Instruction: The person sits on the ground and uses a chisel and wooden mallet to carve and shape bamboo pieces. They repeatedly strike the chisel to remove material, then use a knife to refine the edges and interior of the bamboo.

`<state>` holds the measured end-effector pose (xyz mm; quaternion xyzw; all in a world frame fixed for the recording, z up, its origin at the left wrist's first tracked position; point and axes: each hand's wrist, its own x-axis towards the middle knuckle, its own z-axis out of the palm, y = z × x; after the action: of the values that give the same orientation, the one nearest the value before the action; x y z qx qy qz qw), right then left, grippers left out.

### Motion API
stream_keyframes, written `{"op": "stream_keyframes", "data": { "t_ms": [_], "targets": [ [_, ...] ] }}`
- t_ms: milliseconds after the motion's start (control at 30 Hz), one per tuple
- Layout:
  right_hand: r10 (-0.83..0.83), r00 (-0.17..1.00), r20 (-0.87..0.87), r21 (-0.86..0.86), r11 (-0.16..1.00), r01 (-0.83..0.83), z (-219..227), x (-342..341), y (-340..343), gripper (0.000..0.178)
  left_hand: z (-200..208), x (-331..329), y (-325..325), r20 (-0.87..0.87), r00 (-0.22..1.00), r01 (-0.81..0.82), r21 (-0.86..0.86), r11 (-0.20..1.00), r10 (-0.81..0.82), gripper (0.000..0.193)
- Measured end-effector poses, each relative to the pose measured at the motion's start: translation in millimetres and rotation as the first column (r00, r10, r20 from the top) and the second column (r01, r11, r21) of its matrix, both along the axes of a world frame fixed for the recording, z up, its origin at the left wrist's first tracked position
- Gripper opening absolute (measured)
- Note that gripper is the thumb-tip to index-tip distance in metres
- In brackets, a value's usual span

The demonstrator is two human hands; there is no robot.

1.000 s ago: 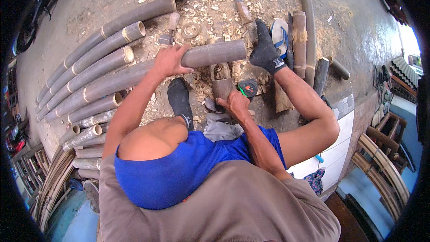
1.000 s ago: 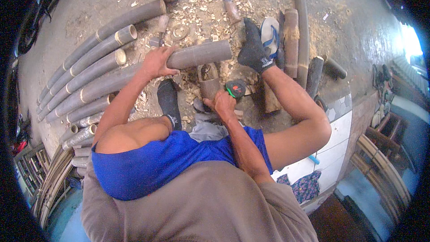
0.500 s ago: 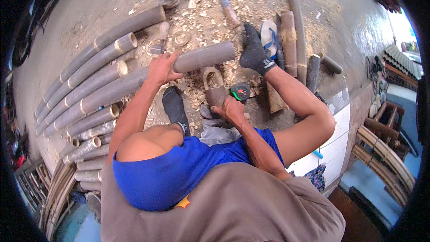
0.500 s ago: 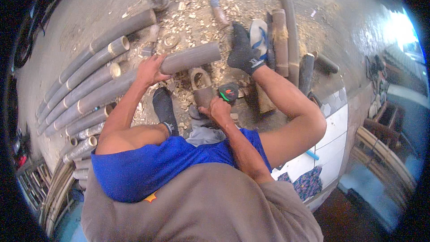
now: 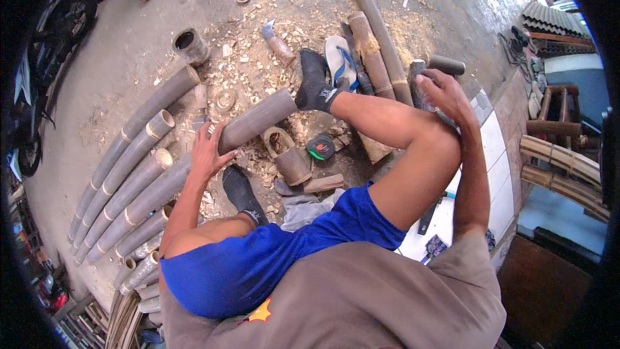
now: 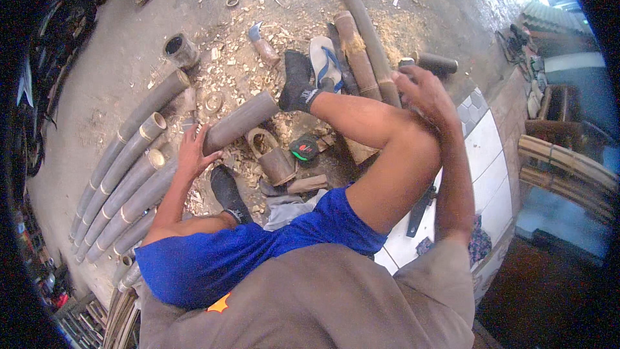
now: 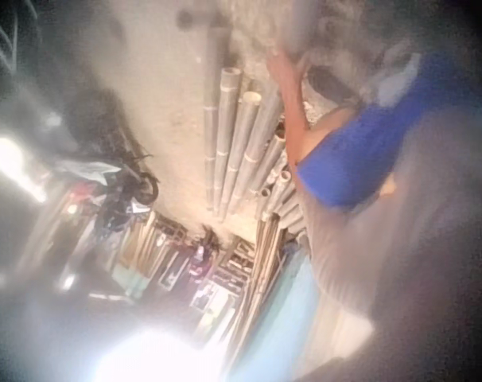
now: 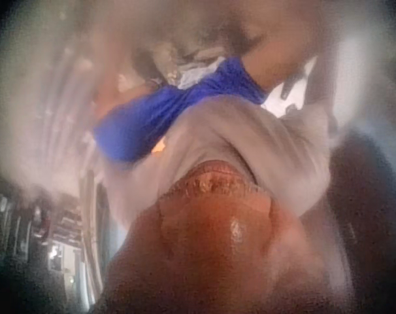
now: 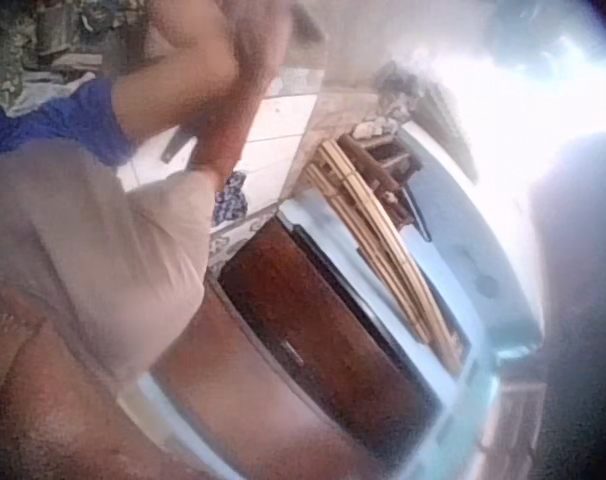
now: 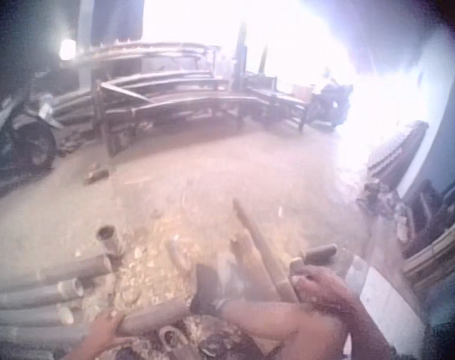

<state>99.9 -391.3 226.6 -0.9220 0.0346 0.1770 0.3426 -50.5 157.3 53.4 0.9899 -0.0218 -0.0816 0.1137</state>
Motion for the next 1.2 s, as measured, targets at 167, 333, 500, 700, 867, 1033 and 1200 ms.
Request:
{"op": "stream_keyframes", "data": {
  "t_ms": [167, 333, 500, 700, 867, 1033, 1200],
  "targets": [
    [0.101, 0.988, -0.118, -0.407, 0.903, -0.14, -187.6, 46.8, -136.9, 0.049, 48.5, 21.0, 26.0, -0.036, 0.979, 0.195, -0.083, 0.977, -0.199, 0.072],
    [0.154, 0.97, -0.187, -0.488, 0.843, -0.228, -242.0, 5.8, -131.1, 0.051, 139.1, 14.6, 55.0, -0.109, 0.965, 0.236, -0.017, 0.972, -0.236, 0.055],
    [0.153, 0.97, -0.189, -0.513, 0.827, -0.231, -242.3, -11.9, -127.7, 0.052, 189.1, 40.9, 37.3, -0.164, 0.962, 0.242, 0.134, 0.961, -0.219, 0.053],
    [0.151, 0.975, -0.162, -0.505, 0.836, -0.214, -230.2, -27.3, -127.0, 0.055, 141.5, 84.0, 2.0, -0.129, 0.932, 0.348, 0.068, 0.935, -0.337, 0.051],
    [0.193, 0.98, -0.04, -0.429, 0.883, -0.191, -189.4, -41.8, -106.6, 0.056, 92.3, 103.9, -51.4, -0.156, 0.907, 0.392, -0.027, 0.92, -0.391, 0.059],
    [0.311, 0.906, 0.286, -0.354, 0.913, -0.201, -92.2, -11.1, -70.8, 0.058, 57.8, 97.6, -99.0, 0.022, 0.981, 0.189, -0.366, 0.911, -0.194, 0.052],
    [0.085, 0.994, 0.073, -0.368, 0.928, -0.053, 8.0, 23.0, -42.8, 0.057, 89.6, 94.2, -156.9, 0.045, 0.997, -0.011, -0.703, 0.711, 0.06, 0.05]
  ]
}}
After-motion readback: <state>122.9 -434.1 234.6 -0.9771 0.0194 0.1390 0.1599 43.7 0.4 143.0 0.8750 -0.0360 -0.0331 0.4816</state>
